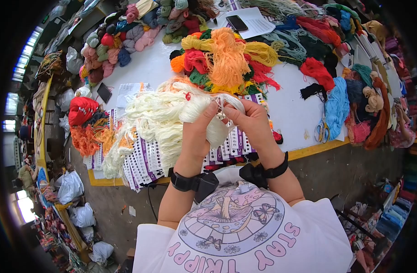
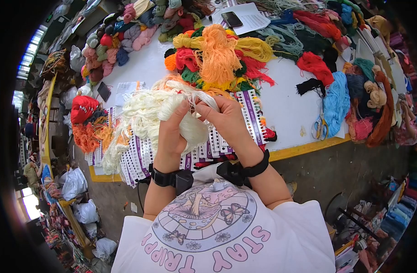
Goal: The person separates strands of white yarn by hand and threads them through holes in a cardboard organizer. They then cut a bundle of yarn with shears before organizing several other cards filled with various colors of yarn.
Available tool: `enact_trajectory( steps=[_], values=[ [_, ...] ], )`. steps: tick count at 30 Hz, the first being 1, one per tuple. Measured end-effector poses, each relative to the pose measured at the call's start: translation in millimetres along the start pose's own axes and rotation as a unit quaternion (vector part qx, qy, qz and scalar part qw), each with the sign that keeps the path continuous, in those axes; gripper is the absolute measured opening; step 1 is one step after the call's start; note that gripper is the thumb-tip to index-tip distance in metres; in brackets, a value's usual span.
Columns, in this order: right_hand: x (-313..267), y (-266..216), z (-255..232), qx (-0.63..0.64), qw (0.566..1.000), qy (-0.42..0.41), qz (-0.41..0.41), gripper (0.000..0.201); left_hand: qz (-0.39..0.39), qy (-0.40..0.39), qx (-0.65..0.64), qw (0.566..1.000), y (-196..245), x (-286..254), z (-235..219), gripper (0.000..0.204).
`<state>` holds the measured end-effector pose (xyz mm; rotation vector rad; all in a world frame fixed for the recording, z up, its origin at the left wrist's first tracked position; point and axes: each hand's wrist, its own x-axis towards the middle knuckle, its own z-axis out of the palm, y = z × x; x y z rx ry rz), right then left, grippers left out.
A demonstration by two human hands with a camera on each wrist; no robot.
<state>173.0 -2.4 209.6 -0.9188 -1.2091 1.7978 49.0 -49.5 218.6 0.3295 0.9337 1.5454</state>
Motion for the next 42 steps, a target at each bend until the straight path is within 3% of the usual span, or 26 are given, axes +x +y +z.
enact_trajectory(
  steps=[3, 6, 14, 23, 26, 29, 35, 38, 40, 41, 42],
  values=[
    [-1, -3, -2, 0.051, 0.998, -0.015, 0.031, 0.017, -0.011, 0.022, -0.007, 1.0, 2, 0, 0, 0.025],
    [1, 7, -8, 0.1, 0.992, -0.041, 0.06, 0.017, -0.007, -0.019, -0.032, 0.999, -3, 4, -7, 0.026],
    [0, 9, -7, 0.169, 0.98, -0.042, 0.095, 0.017, -0.012, -0.009, -0.017, 1.0, -4, 4, -4, 0.029],
    [-4, 1, -8, 0.125, 0.989, -0.013, 0.08, 0.018, -0.037, -0.011, -0.035, 0.999, -4, 3, -5, 0.029],
    [-3, 6, -1, -0.011, 1.0, 0.007, -0.021, 0.019, -0.039, -0.009, -0.043, 0.998, -4, 3, -5, 0.029],
    [-6, 3, 3, -0.13, 0.991, 0.003, -0.033, 0.019, -0.033, -0.014, -0.047, 0.998, -7, 4, -6, 0.028],
    [-6, 2, 5, -0.023, 0.998, 0.043, -0.037, 0.015, 0.012, -0.013, 0.007, 1.0, -11, 5, -9, 0.025],
    [0, 13, -4, -0.179, 0.964, 0.031, -0.195, 0.015, 0.059, -0.027, 0.11, 0.992, -11, 6, -18, 0.021],
    [-5, -1, -3, -0.049, 0.997, 0.02, -0.053, 0.016, 0.084, -0.029, 0.173, 0.981, -6, 6, -16, 0.017],
    [-6, -5, -3, 0.017, 1.0, 0.013, 0.02, 0.017, 0.093, -0.027, 0.198, 0.975, 0, 4, -13, 0.016],
    [-5, -6, -7, 0.171, 0.982, -0.05, 0.063, 0.017, 0.102, -0.026, 0.222, 0.969, 4, 2, -12, 0.015]
  ],
)
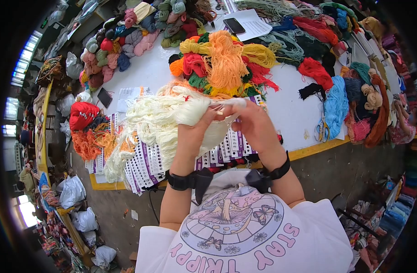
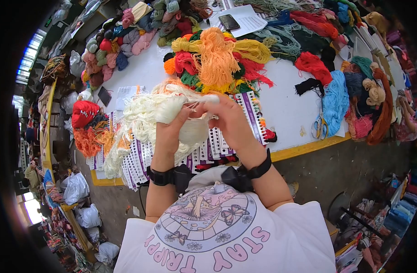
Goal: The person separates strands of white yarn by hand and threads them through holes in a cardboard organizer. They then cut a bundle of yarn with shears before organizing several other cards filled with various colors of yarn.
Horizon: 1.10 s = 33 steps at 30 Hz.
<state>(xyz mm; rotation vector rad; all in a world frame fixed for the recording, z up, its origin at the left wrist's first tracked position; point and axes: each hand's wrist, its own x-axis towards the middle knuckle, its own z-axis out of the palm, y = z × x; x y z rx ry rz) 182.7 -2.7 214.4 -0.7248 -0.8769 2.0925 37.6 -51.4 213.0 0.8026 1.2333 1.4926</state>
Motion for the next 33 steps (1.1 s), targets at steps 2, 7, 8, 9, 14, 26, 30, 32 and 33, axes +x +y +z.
enact_trajectory(
  steps=[2, 7, 8, 9, 14, 26, 30, 32, 33],
  values=[
    [5, -10, -14, 0.298, 0.941, -0.131, 0.088, 0.017, -0.061, -0.029, -0.158, 0.985, -3, 3, -22, 0.013],
    [2, -41, -103, -0.338, 0.904, 0.213, -0.153, 0.013, -0.063, -0.21, -0.692, 0.688, -20, 0, -124, 0.02],
    [-7, -54, -113, -0.254, 0.93, 0.24, -0.112, 0.019, -0.033, -0.175, -0.625, 0.76, -14, -8, -140, 0.022],
    [-12, -63, -124, -0.077, 0.971, 0.192, -0.121, 0.018, -0.019, -0.131, -0.581, 0.803, -16, -13, -161, 0.023],
    [-34, -76, -235, 0.331, 0.925, 0.075, -0.17, 0.017, -0.192, -0.002, -0.198, 0.961, -8, -14, -258, 0.024],
    [-235, -216, -536, 0.083, 0.717, 0.597, -0.35, 0.007, 0.097, 0.13, -0.088, 0.983, 104, -29, -369, 0.028],
    [-146, -193, -357, -0.165, 0.739, 0.574, -0.312, 0.012, 0.111, -0.194, -0.408, 0.885, 73, -14, -217, 0.048],
    [-99, -129, -359, -0.22, 0.863, 0.394, -0.229, 0.01, 0.065, -0.257, -0.321, 0.909, -14, -1, -189, 0.07],
    [-73, -88, -336, -0.253, 0.887, 0.342, -0.181, 0.012, 0.034, -0.309, -0.213, 0.926, -53, 6, -156, 0.066]
  ],
)
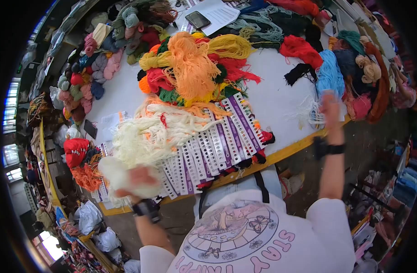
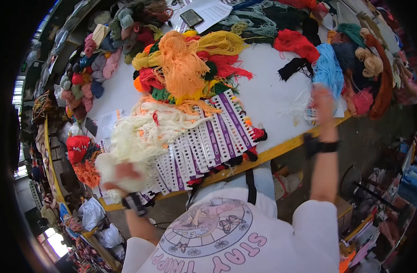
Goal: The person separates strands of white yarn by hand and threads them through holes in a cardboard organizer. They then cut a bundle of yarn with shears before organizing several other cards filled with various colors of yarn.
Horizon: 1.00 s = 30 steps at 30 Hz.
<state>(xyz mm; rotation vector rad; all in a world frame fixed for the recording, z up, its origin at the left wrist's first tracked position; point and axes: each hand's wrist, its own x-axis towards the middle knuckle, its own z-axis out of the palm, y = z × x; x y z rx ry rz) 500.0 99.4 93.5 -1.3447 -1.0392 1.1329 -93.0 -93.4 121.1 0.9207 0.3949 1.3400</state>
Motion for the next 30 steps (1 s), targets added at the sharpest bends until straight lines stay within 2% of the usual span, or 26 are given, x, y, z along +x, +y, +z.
enact_trajectory(
  steps=[1, 2, 3, 5, 6, 7, 9, 10, 13, 15, 17, 18, 20, 21, 24, 25, 27, 29, 30],
  values=[
    [-14, 23, 47, -0.033, 0.997, -0.073, 0.017, 0.014, -0.099, 0.06, 0.065, 0.991, -33, 32, 26, 0.055],
    [-19, 49, 81, 0.001, 0.987, -0.125, 0.103, 0.015, -0.203, 0.108, 0.117, 0.966, -65, 63, 52, 0.047],
    [-27, 66, 113, 0.055, 0.971, -0.163, 0.168, 0.015, -0.265, 0.12, 0.074, 0.954, -109, 89, 54, 0.036],
    [-36, 106, 154, 0.128, 0.928, -0.251, 0.244, 0.026, -0.296, 0.2, -0.027, 0.934, -190, 119, 48, 0.029],
    [-39, 113, 168, 0.175, 0.904, -0.292, 0.26, 0.029, -0.303, 0.263, 0.009, 0.916, -218, 136, 55, 0.023],
    [-42, 122, 180, 0.183, 0.9, -0.307, 0.25, 0.035, -0.309, 0.323, 0.046, 0.893, -241, 147, 58, 0.019],
    [-44, 146, 189, 0.244, 0.867, -0.335, 0.278, 0.033, -0.297, 0.289, 0.071, 0.907, -276, 150, 50, 0.016],
    [-42, 153, 188, 0.241, 0.853, -0.358, 0.293, 0.031, -0.291, 0.274, 0.083, 0.913, -289, 148, 46, 0.015],
    [-35, 155, 188, 0.246, 0.811, -0.414, 0.332, 0.025, -0.26, 0.344, 0.113, 0.895, -304, 143, 37, 0.016],
    [-31, 145, 186, 0.259, 0.791, -0.427, 0.354, 0.021, -0.276, 0.339, 0.124, 0.891, -302, 144, 35, 0.014],
    [-27, 155, 181, 0.267, 0.785, -0.427, 0.362, 0.016, -0.3, 0.347, 0.117, 0.881, -299, 150, 35, 0.011],
    [-25, 156, 182, 0.271, 0.782, -0.429, 0.364, 0.014, -0.275, 0.405, 0.119, 0.864, -295, 153, 44, 0.009],
    [-32, 159, 196, 0.143, 0.878, -0.391, 0.236, 0.014, -0.256, 0.435, 0.141, 0.851, -305, 143, 40, 0.011],
    [-35, 158, 200, 0.077, 0.913, -0.364, 0.168, 0.013, -0.247, 0.449, 0.152, 0.845, -307, 141, 40, 0.012],
    [-35, 143, 195, -0.149, 0.916, -0.364, 0.077, 0.014, -0.177, 0.389, 0.392, 0.815, -310, 139, 46, 0.015],
    [-35, 143, 196, -0.171, 0.923, -0.34, 0.053, 0.014, -0.131, 0.362, 0.516, 0.765, -313, 137, 44, 0.015],
    [-35, 147, 198, -0.214, 0.932, -0.292, 0.005, 0.014, -0.033, 0.287, 0.73, 0.62, -321, 134, 39, 0.016],
    [-31, 152, 198, -0.188, 0.946, -0.265, -0.002, 0.016, 0.005, 0.259, 0.783, 0.566, -324, 134, 31, 0.009],
    [-30, 153, 198, -0.174, 0.952, -0.252, -0.004, 0.016, -0.027, 0.26, 0.755, 0.601, -325, 133, 27, 0.007]
  ],
)
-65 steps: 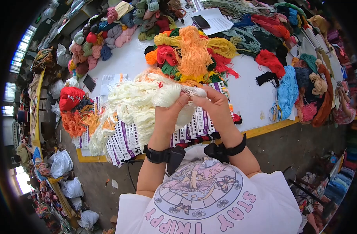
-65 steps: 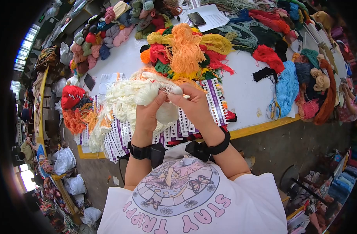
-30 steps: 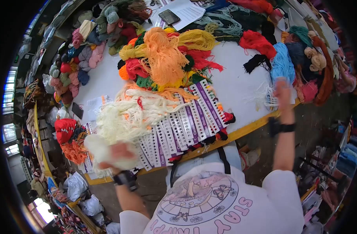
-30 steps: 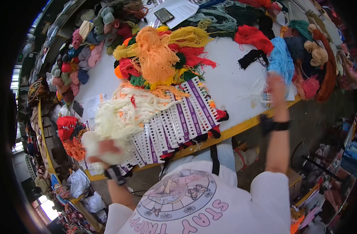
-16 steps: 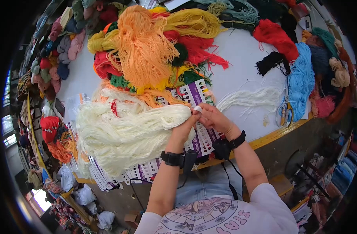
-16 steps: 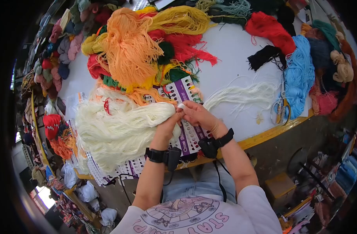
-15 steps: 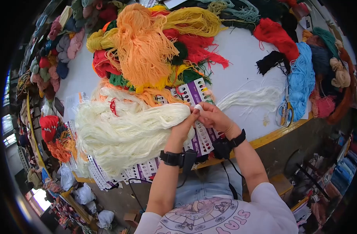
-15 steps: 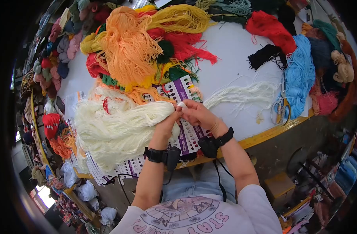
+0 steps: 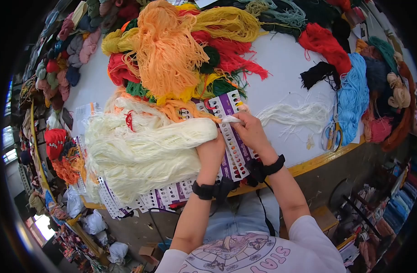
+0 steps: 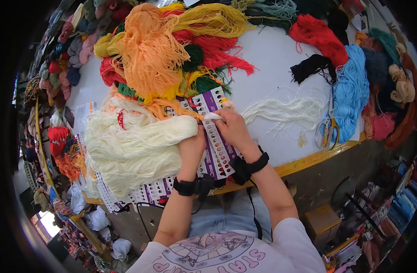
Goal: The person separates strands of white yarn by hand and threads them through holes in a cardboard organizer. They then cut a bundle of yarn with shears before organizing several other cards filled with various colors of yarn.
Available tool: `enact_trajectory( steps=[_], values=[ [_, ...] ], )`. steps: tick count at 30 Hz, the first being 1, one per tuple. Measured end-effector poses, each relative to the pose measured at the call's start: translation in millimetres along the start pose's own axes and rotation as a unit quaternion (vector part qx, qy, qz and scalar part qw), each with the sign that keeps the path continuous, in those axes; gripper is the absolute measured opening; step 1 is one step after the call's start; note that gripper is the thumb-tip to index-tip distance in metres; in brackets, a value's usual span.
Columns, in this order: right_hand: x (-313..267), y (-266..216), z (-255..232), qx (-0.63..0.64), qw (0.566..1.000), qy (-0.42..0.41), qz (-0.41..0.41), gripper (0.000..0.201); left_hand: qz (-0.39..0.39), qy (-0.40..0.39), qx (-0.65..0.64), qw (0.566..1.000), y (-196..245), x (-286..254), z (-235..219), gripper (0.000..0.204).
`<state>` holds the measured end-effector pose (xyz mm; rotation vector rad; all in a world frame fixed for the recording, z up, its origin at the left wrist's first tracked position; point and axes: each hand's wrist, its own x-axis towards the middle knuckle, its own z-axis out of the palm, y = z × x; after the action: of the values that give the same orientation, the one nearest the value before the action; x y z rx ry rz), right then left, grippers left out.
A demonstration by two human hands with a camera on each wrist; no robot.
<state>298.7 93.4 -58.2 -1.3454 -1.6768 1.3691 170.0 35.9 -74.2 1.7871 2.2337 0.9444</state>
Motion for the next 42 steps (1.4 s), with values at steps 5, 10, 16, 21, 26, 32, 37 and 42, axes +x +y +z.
enact_trajectory(
  steps=[5, 10, 16, 21, 26, 32, 37, 42],
  values=[
    [0, -2, 3, 0.004, 0.999, 0.001, 0.053, 0.02, -0.211, -0.219, -0.285, 0.909, -17, 1, 1, 0.009],
    [5, -5, 2, -0.008, 0.995, -0.011, 0.094, 0.021, -0.409, -0.267, -0.468, 0.736, 5, 23, -19, 0.01],
    [8, -7, -1, -0.028, 0.996, -0.04, 0.075, 0.02, -0.412, -0.24, -0.483, 0.735, 0, 15, -9, 0.011],
    [9, 2, 0, -0.037, 0.995, -0.065, 0.066, 0.021, -0.362, -0.239, -0.322, 0.842, 13, 22, -12, 0.009],
    [14, -3, 9, -0.106, 0.993, -0.035, 0.046, 0.02, 0.1, -0.049, 0.094, 0.989, -21, 22, -23, 0.015],
    [17, 1, 14, -0.149, 0.987, -0.033, 0.049, 0.021, -0.33, -0.265, -0.281, 0.861, -24, 35, -74, 0.018],
    [15, 7, 12, -0.083, 0.995, -0.028, 0.052, 0.022, -0.125, -0.185, -0.146, 0.964, -30, 22, -56, 0.022],
    [9, -1, 1, 0.085, 0.978, -0.069, 0.178, 0.017, -0.429, -0.196, -0.53, 0.704, -9, 31, -62, 0.028]
  ],
)
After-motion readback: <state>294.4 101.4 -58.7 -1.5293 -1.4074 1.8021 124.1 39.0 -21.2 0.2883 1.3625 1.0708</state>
